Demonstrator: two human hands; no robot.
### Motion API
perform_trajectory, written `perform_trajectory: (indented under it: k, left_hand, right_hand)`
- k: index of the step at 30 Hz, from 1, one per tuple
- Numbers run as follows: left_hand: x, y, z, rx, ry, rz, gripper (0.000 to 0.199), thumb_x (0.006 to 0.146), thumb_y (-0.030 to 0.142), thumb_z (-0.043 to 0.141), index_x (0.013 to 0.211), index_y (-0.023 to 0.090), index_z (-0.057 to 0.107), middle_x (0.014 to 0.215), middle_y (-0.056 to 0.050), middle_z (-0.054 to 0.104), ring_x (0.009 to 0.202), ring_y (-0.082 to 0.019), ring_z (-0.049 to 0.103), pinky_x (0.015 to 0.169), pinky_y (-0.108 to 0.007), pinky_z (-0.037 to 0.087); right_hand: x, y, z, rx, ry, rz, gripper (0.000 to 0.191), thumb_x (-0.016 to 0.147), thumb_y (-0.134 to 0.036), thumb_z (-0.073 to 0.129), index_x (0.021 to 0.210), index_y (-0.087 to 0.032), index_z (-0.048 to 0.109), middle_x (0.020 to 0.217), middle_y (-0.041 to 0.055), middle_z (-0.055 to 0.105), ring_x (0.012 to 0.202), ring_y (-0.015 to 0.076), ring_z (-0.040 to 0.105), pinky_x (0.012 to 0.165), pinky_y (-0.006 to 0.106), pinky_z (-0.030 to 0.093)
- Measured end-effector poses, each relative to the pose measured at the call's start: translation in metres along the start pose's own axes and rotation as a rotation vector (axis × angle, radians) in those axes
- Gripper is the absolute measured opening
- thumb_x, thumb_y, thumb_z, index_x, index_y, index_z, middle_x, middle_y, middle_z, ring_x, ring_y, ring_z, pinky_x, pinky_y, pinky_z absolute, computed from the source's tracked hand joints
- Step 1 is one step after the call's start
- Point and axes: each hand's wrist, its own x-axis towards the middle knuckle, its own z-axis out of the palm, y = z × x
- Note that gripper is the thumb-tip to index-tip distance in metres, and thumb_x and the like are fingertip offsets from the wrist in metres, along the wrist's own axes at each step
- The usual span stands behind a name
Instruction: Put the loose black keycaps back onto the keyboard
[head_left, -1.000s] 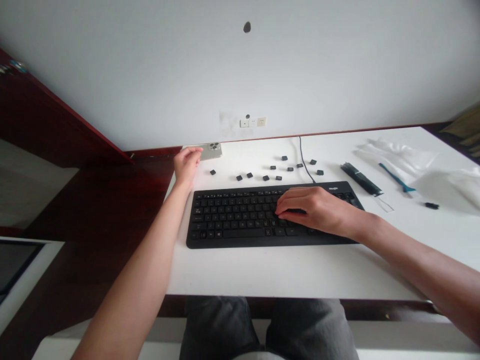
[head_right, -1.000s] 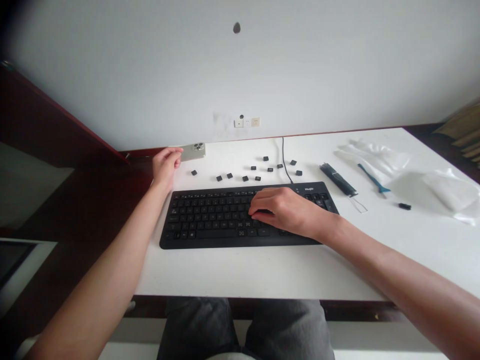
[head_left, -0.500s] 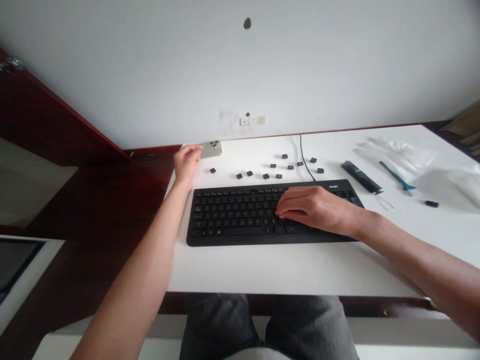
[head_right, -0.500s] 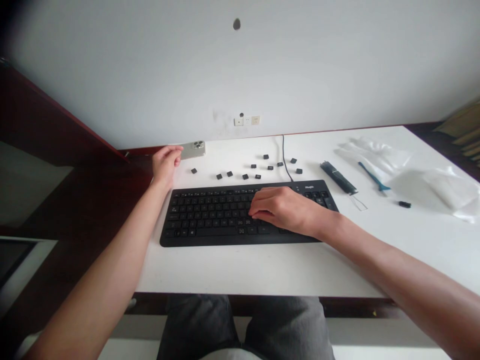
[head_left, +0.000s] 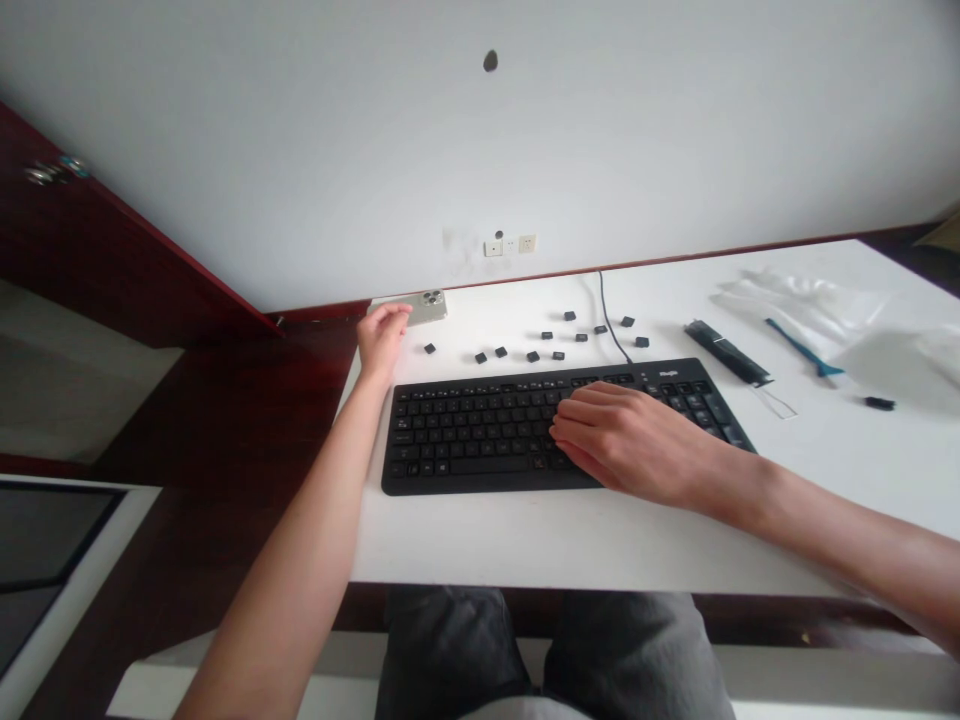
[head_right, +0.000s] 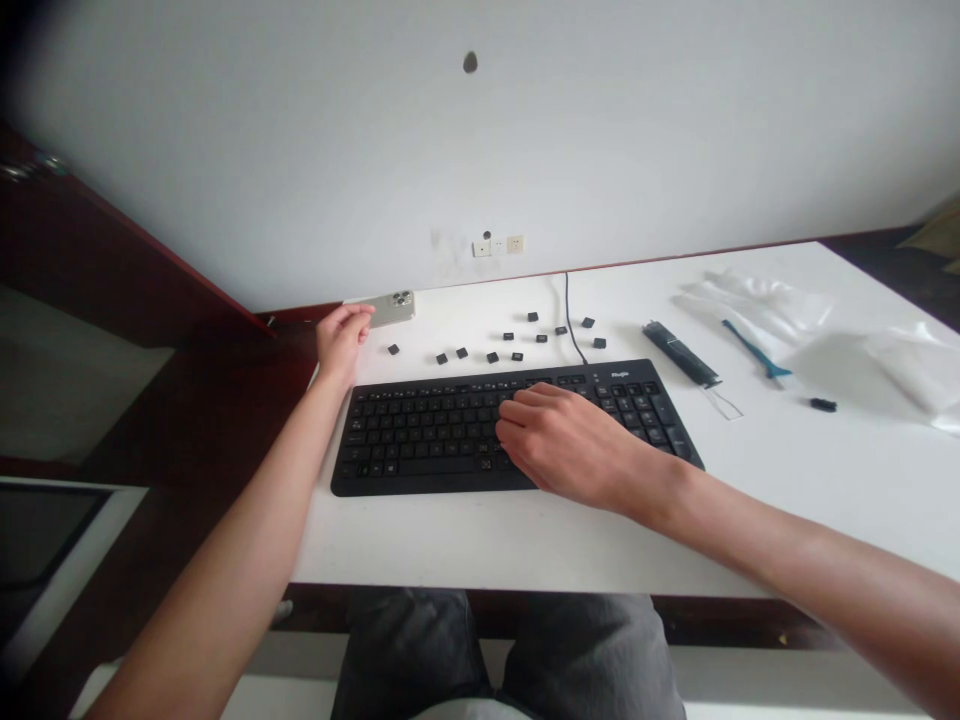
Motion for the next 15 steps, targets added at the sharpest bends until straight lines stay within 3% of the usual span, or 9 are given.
perform_trajectory:
  k: [5, 9, 12, 15]
  left_hand:
    - [-0.003, 0.003, -0.004, -0.006, -0.073, -0.011, 0.023, 0.075, 0.037, 0.074, 0.089, 0.018, 0.077, 0.067, 0.002, 0.056, 0.063, -0.012, 0.048, 0.062, -0.026, 0.038]
    - [-0.007, 0.008, -0.013, 0.110, -0.295, -0.023, 0.037, 0.080, 0.047, 0.079, 0.101, 0.017, 0.079, 0.079, -0.002, 0.065, 0.070, -0.014, 0.055, 0.068, -0.027, 0.042]
    - [-0.007, 0.010, -0.021, 0.259, -0.486, -0.002, 0.044, 0.076, 0.047, 0.086, 0.109, 0.018, 0.078, 0.086, -0.002, 0.065, 0.075, -0.015, 0.057, 0.072, -0.028, 0.045]
    - [-0.006, 0.012, -0.028, 0.394, -0.544, 0.017, 0.047, 0.072, 0.047, 0.091, 0.109, 0.021, 0.078, 0.089, -0.001, 0.063, 0.074, -0.014, 0.053, 0.071, -0.028, 0.044]
  right_hand:
    - [0.001, 0.003, 0.007, 0.072, -0.015, 0.044, 0.026, 0.101, -0.009, 0.057, 0.078, -0.020, 0.063, 0.077, 0.0022, 0.064, 0.069, 0.0174, 0.057, 0.074, 0.036, 0.042]
    - [0.003, 0.012, 0.012, 0.196, 0.032, 0.073, 0.024, 0.099, -0.014, 0.059, 0.076, -0.020, 0.065, 0.077, 0.0028, 0.065, 0.072, 0.0179, 0.060, 0.072, 0.035, 0.044]
    - [0.004, 0.022, 0.012, 0.270, 0.088, 0.024, 0.021, 0.099, -0.015, 0.059, 0.083, -0.020, 0.071, 0.078, 0.0037, 0.068, 0.073, 0.0183, 0.063, 0.071, 0.034, 0.047]
    - [0.001, 0.036, 0.010, 0.309, 0.189, 0.034, 0.020, 0.103, -0.019, 0.058, 0.099, -0.020, 0.078, 0.086, 0.0049, 0.076, 0.077, 0.0188, 0.069, 0.073, 0.033, 0.051]
